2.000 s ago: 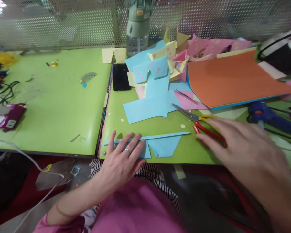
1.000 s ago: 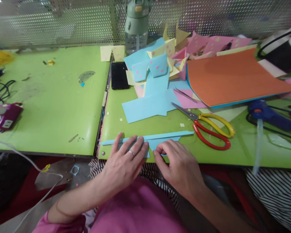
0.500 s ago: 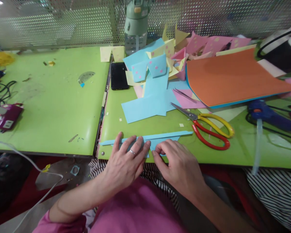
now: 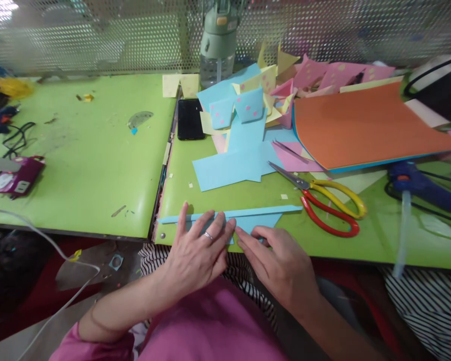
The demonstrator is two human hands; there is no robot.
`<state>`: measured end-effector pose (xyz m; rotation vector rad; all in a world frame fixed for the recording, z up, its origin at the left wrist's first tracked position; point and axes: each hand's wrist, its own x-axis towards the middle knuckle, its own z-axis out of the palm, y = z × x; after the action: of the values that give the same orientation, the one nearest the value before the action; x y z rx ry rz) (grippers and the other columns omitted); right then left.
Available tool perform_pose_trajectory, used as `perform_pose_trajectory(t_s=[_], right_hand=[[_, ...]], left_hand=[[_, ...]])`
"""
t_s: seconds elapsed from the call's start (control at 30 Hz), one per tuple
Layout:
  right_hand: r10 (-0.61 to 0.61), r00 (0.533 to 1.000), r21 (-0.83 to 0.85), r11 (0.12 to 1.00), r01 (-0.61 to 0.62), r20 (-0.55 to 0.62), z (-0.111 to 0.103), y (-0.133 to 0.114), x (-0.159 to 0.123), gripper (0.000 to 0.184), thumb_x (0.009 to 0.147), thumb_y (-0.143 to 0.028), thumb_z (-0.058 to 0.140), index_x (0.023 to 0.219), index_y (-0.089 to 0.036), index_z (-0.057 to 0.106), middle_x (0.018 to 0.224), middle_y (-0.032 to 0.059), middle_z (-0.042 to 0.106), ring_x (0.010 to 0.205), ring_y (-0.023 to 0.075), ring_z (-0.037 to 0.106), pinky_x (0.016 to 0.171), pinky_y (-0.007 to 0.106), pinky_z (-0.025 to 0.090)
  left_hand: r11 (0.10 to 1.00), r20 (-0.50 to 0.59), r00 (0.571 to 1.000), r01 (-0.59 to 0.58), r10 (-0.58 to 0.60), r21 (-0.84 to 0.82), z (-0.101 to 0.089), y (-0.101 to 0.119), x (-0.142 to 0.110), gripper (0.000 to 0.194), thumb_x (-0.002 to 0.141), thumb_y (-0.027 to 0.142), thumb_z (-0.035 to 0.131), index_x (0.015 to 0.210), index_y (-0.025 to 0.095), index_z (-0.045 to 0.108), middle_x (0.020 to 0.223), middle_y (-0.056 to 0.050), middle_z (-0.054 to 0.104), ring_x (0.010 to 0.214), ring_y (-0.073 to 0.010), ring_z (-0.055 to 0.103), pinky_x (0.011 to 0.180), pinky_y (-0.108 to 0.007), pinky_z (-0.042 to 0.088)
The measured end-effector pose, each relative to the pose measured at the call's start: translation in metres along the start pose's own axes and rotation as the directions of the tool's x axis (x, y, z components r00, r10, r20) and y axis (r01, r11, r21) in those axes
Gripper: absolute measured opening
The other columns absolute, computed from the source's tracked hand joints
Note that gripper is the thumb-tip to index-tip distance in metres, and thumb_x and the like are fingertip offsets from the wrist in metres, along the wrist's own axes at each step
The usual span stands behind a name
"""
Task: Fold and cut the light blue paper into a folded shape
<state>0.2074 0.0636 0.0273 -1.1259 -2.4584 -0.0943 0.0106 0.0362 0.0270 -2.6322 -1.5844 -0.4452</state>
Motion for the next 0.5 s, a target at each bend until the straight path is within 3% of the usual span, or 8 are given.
perform_pose_trajectory(t_s=[0.13,0.27,0.4,0.5], right_hand=[[-0.066,0.998,-0.097,0.993,0.066,0.009,0.000,0.001,-0.004,0.026,0.093,-0.029,0.057,0.115,-0.021,0.068,0.086,0.0062,0.067,0.073,0.0188,0.052,0.069,0.033,0.039],[-0.039,0.999,-0.028,0.999,0.040,0.023,-0.003,0.001,-0.003,0.028,0.094,-0.032,0.054,0.115,-0.018,0.067,0.089,0.0081,0.066,0.077,0.0200,0.053,0.072,0.033,0.041],[-0.048,0.999,0.038,0.998,0.047,0.026,-0.006,0.002,-0.003,0.035,0.094,-0.037,0.055,0.120,-0.015,0.063,0.091,0.0093,0.066,0.081,0.0215,0.056,0.075,0.035,0.043],[-0.062,0.998,0.104,0.993,0.061,0.004,-0.009,0.005,0.003,0.033,0.093,-0.036,0.056,0.118,-0.015,0.064,0.091,0.0091,0.066,0.081,0.0213,0.058,0.074,0.035,0.045]], left_hand=[[0.998,0.010,1.000,0.012,-0.012,-0.068,-0.004,-0.004,0.000,0.048,0.097,0.033,0.041,0.142,0.020,0.044,0.139,-0.005,0.056,0.126,-0.0243,0.047,0.120,-0.056,-0.003],[0.994,-0.024,1.000,-0.014,0.012,-0.110,-0.009,-0.009,-0.007,0.047,0.096,0.040,0.047,0.140,0.021,0.047,0.142,-0.007,0.053,0.131,-0.0246,0.044,0.120,-0.054,0.007],[0.997,-0.173,0.984,0.029,-0.041,-0.068,-0.004,-0.011,-0.017,0.026,0.091,0.038,0.062,0.115,0.028,0.064,0.116,-0.002,0.068,0.109,-0.0209,0.055,0.110,-0.043,0.030],[0.999,-0.211,0.977,-0.006,-0.003,-0.040,-0.002,-0.013,-0.024,0.020,0.089,0.031,0.065,0.110,0.029,0.066,0.105,0.001,0.072,0.098,-0.0185,0.055,0.100,-0.038,0.034]])
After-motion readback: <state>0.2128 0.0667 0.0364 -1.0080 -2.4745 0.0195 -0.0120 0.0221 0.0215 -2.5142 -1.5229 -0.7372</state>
